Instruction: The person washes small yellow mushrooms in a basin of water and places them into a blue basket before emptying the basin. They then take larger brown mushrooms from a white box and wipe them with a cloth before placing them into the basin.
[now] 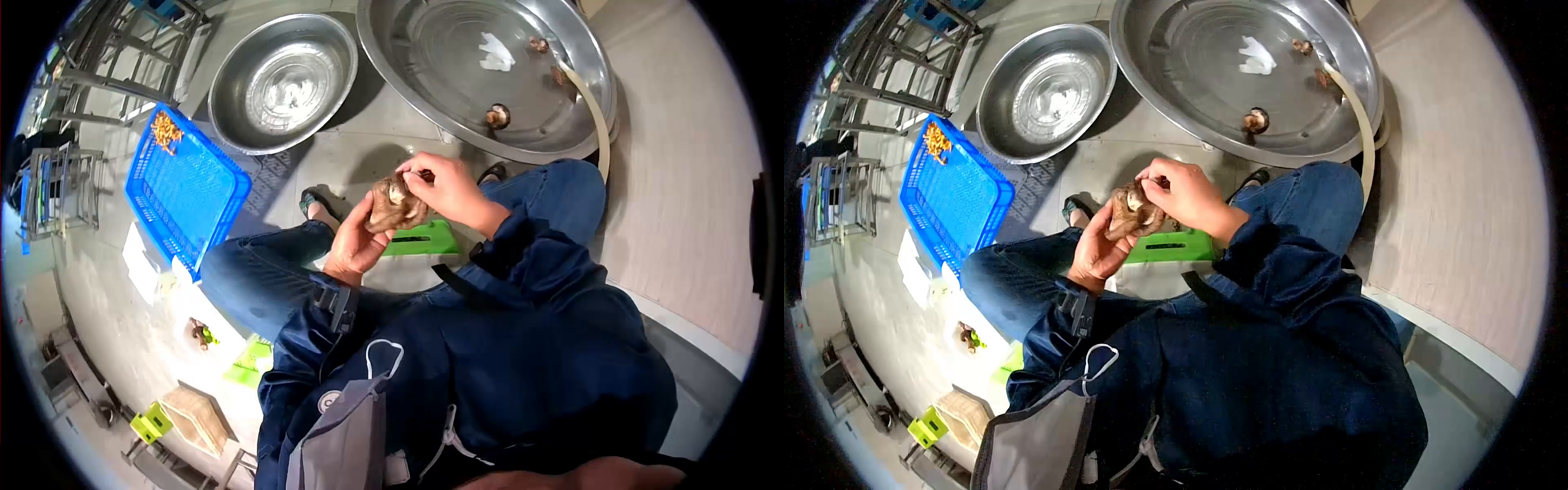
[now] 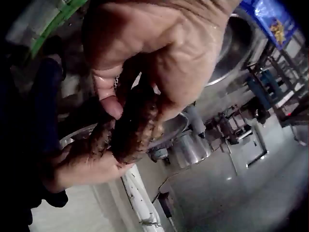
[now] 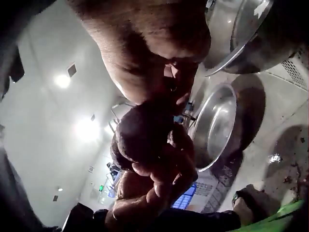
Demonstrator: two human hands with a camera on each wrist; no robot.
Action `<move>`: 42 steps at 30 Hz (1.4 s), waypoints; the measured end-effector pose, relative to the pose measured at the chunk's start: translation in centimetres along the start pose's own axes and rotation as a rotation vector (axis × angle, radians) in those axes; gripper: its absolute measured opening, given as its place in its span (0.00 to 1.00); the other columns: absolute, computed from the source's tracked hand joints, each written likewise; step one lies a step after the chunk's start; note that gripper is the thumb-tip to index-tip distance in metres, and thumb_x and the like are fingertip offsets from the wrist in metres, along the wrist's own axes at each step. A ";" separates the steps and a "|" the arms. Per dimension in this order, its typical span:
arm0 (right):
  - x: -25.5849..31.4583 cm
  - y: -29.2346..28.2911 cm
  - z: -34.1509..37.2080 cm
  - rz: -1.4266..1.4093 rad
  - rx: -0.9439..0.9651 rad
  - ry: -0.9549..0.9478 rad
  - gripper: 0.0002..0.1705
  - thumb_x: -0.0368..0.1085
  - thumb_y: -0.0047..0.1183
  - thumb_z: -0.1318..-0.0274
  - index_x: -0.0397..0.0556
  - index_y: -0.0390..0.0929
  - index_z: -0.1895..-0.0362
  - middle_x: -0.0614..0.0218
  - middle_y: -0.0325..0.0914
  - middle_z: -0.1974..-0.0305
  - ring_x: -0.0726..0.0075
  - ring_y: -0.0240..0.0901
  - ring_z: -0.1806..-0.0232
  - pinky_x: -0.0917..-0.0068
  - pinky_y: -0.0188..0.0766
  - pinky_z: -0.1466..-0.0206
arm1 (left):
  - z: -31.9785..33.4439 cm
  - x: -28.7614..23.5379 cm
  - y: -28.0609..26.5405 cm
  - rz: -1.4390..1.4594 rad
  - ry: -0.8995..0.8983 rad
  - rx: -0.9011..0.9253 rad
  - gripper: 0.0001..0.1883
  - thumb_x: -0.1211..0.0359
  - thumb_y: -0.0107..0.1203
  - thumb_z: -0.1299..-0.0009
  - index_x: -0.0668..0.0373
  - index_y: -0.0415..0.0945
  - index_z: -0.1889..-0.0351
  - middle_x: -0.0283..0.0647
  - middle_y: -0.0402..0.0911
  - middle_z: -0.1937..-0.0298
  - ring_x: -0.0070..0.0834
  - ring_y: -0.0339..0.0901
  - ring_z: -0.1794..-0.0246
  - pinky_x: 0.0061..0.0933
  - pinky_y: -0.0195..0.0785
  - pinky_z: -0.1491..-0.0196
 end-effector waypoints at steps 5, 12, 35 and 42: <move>0.0 1.4 0.4 0.248 0.080 -0.169 0.08 0.35 0.54 0.45 0.43 0.75 0.65 0.60 0.77 0.70 0.55 0.76 0.67 0.64 0.72 0.63 | 0.9 1.0 0.1 0.213 -0.090 0.032 0.21 0.54 0.47 0.26 0.57 0.72 0.42 0.41 0.76 0.42 0.40 0.71 0.41 0.51 0.64 0.40; 0.5 1.1 0.8 0.168 0.088 -0.183 0.08 0.36 0.54 0.43 0.45 0.76 0.64 0.60 0.78 0.68 0.53 0.76 0.65 0.63 0.72 0.61 | 0.8 -0.4 -0.8 -0.030 0.112 0.059 0.23 0.59 0.53 0.29 0.56 0.68 0.38 0.43 0.73 0.39 0.42 0.68 0.36 0.52 0.60 0.35; -1.4 2.1 0.5 0.176 0.349 -0.009 0.13 0.42 0.55 0.42 0.43 0.76 0.64 0.57 0.80 0.65 0.53 0.77 0.65 0.63 0.71 0.62 | 1.0 -1.7 -2.0 -0.608 0.223 -0.161 0.15 0.71 0.56 0.30 0.66 0.73 0.47 0.37 0.80 0.54 0.24 0.78 0.57 0.23 0.72 0.54; -2.8 3.2 0.6 0.274 0.314 -0.071 0.13 0.42 0.55 0.41 0.44 0.76 0.66 0.60 0.79 0.72 0.63 0.76 0.71 0.67 0.70 0.66 | 1.0 -2.0 -2.5 -0.784 0.295 -0.220 0.19 0.72 0.59 0.32 0.69 0.73 0.44 0.38 0.80 0.53 0.22 0.77 0.56 0.22 0.71 0.50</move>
Point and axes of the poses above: each hand's wrist, its own z-axis away from the middle knuckle, its own y-axis out of the palm, x = y × z, the point moved 6 cm from there along -z, towards the middle knuckle
